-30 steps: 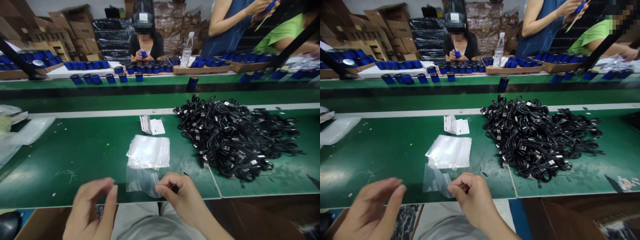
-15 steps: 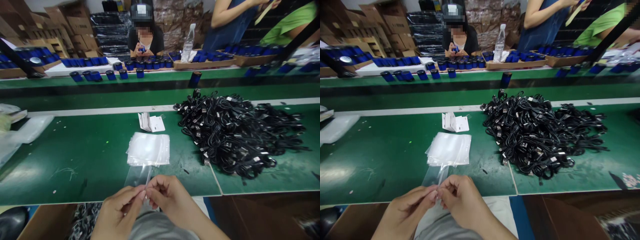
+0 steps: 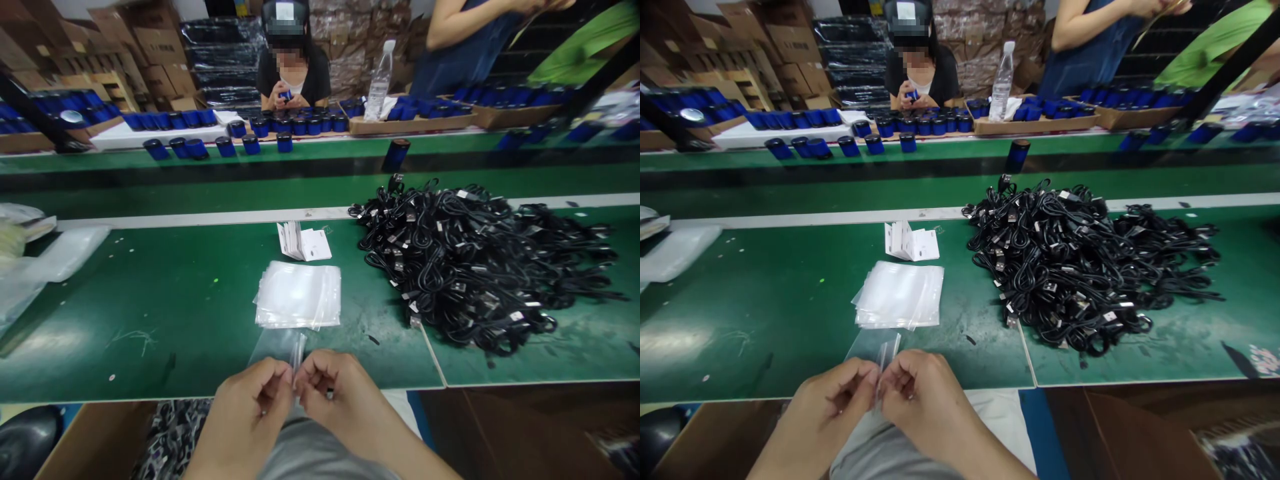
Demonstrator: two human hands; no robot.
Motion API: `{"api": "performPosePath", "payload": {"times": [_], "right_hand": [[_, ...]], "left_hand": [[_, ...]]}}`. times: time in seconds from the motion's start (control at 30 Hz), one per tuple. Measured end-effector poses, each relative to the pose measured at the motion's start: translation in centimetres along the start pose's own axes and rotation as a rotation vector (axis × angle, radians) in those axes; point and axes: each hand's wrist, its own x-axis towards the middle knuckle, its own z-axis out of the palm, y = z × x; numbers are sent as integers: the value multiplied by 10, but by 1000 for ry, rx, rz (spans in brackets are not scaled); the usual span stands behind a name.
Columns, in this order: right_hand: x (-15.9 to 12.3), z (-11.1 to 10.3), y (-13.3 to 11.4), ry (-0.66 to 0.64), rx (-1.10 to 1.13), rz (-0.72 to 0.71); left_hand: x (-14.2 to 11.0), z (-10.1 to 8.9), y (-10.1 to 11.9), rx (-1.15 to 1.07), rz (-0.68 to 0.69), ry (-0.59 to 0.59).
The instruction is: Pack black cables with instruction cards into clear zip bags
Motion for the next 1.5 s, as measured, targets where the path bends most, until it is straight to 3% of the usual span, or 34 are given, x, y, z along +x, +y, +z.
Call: {"api": "performPosePath", "payload": {"times": [0.13, 0.27, 0.37, 0.5, 0.6, 0.67, 0.77, 0.9, 1.03, 1.2, 1.3, 1.43, 1.5], "right_hand": [[-9, 4, -1, 160, -146, -92], [-12, 7, -5, 131, -309, -180], [-9, 8, -3, 191, -541, -204], [-6, -1, -2, 241, -802, -116], [0, -23, -18, 104, -714, -22], [18, -40, -35, 106, -603, -37], [71, -61, -57, 312, -365, -8], [150, -73, -65, 252, -213, 164], [178, -74, -56, 198, -106, 289], [177, -79, -48, 195, -51, 297], [164, -85, -55, 285, -84, 226], [95, -85, -69, 407, -200, 20], [48, -75, -69, 271, -358, -118]], "left_hand": [[2, 2, -2, 72, 62, -9], [2, 9, -2, 75, 141, 6], [2, 13, -6, 79, 189, 20], [2, 16, -15, 121, 164, 130], [3, 15, -17, 73, 104, 144], [4, 14, -16, 45, 84, 115], [7, 13, -11, 49, 66, 79], [10, 14, -9, 60, 67, 61], [9, 13, -10, 54, 61, 39], [9, 11, -9, 41, 53, 22], [10, 11, -9, 13, 35, 26], [9, 10, -9, -246, -152, 37], [8, 10, -9, -391, -245, 3]]}}
